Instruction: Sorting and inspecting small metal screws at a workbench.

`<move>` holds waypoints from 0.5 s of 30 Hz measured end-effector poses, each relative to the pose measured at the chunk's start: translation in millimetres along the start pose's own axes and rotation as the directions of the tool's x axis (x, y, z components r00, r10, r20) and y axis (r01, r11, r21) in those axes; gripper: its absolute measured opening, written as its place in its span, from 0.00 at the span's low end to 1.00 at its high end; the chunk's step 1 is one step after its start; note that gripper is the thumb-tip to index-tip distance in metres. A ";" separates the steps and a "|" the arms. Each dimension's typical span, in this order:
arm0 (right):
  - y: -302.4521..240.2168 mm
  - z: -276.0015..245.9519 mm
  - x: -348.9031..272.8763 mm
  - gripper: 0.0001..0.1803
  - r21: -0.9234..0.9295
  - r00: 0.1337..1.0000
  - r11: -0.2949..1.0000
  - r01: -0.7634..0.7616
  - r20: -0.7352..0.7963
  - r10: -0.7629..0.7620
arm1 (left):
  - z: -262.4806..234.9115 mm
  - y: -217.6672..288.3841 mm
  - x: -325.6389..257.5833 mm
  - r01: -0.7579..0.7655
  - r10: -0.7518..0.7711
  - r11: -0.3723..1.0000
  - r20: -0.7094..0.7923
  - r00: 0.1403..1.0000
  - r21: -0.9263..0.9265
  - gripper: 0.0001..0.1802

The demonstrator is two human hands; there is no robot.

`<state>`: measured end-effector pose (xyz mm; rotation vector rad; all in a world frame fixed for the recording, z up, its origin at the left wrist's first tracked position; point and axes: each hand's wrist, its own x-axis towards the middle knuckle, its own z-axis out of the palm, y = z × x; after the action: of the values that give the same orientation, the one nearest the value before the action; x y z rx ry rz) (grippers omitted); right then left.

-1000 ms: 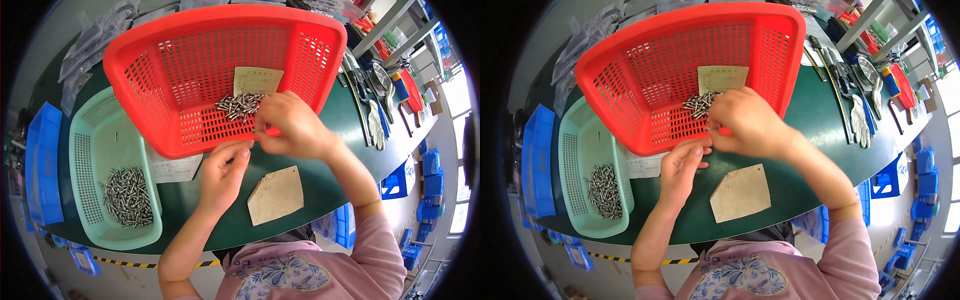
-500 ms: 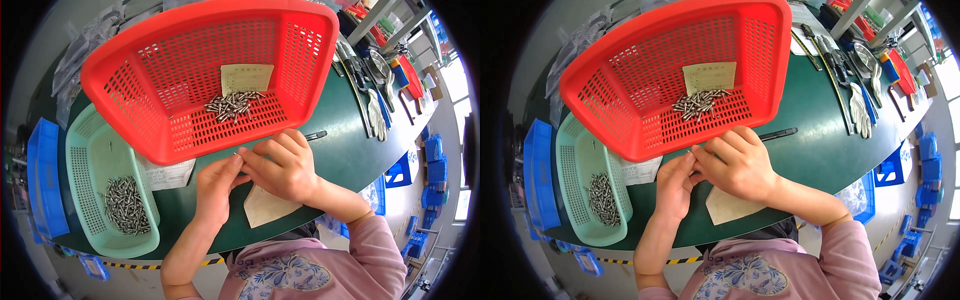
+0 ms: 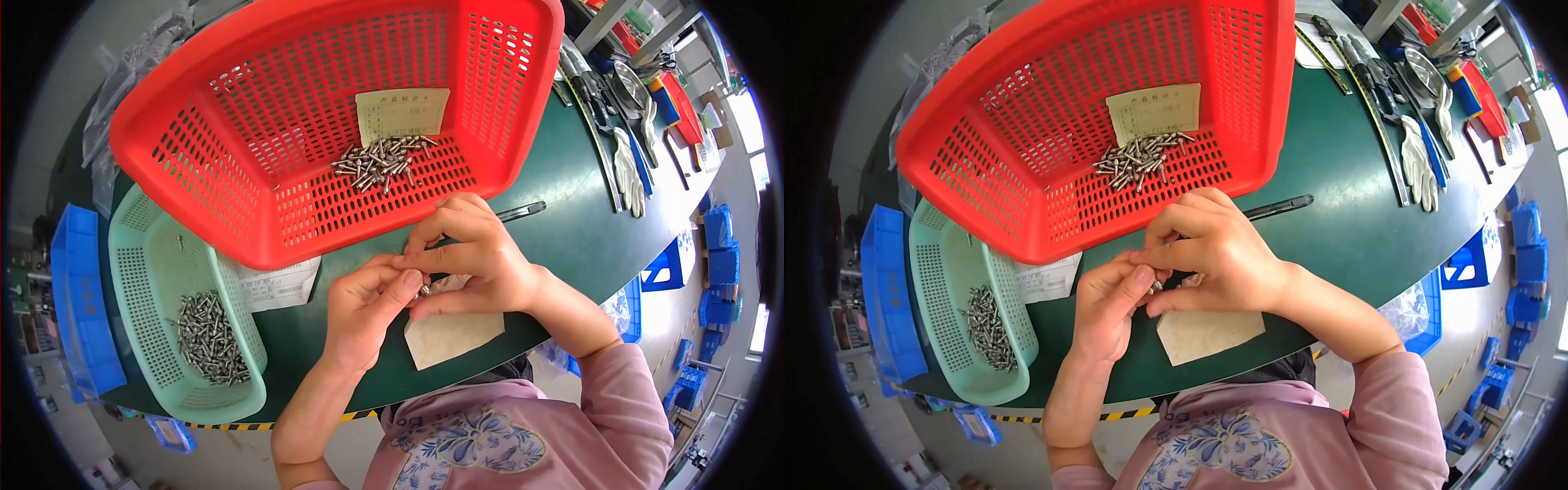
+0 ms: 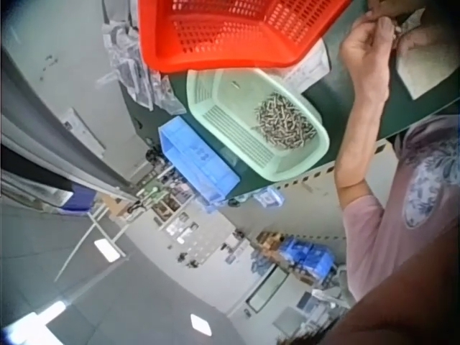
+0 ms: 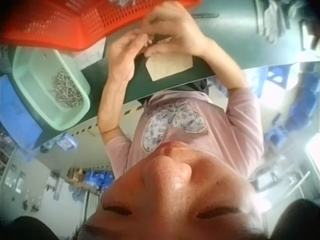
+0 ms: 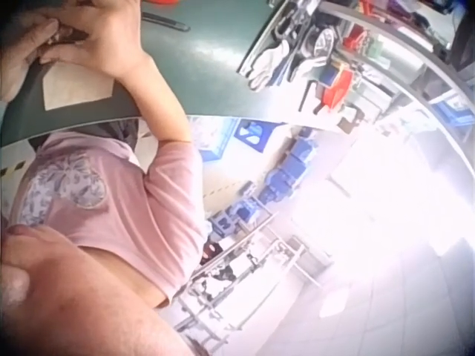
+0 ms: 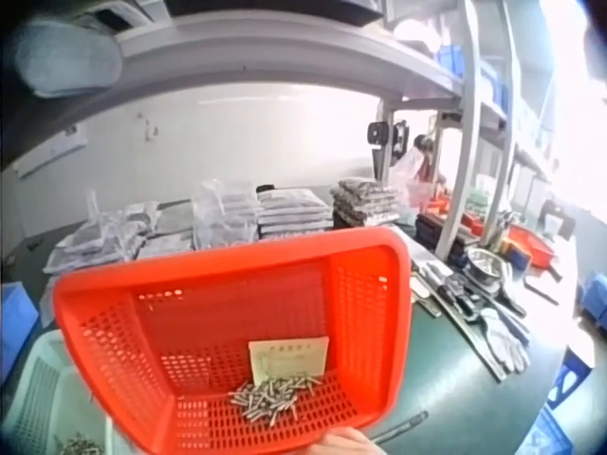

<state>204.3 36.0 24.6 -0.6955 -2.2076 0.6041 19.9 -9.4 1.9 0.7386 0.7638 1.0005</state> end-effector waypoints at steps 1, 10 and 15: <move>-0.2 -0.1 0.6 0.21 0.048 1.000 0.999 -0.013 0.009 0.013 | 0.1 0.4 -0.2 0.003 -0.003 1.000 -0.001 1.000 0.002 0.08; 4.6 4.6 0.3 0.20 -0.085 0.995 0.994 0.064 -0.075 -0.070 | 5.7 -3.1 -1.4 0.015 -0.029 0.988 -0.093 0.995 -0.152 0.10; 8.0 7.8 -2.8 0.20 -0.189 0.987 0.976 0.105 -0.097 -0.125 | 2.3 1.8 -3.1 0.134 -0.130 0.987 0.044 0.990 -0.093 0.14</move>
<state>202.3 38.6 13.5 -0.6716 -2.2022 0.3004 19.9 -12.1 5.2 0.6145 0.7175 0.8943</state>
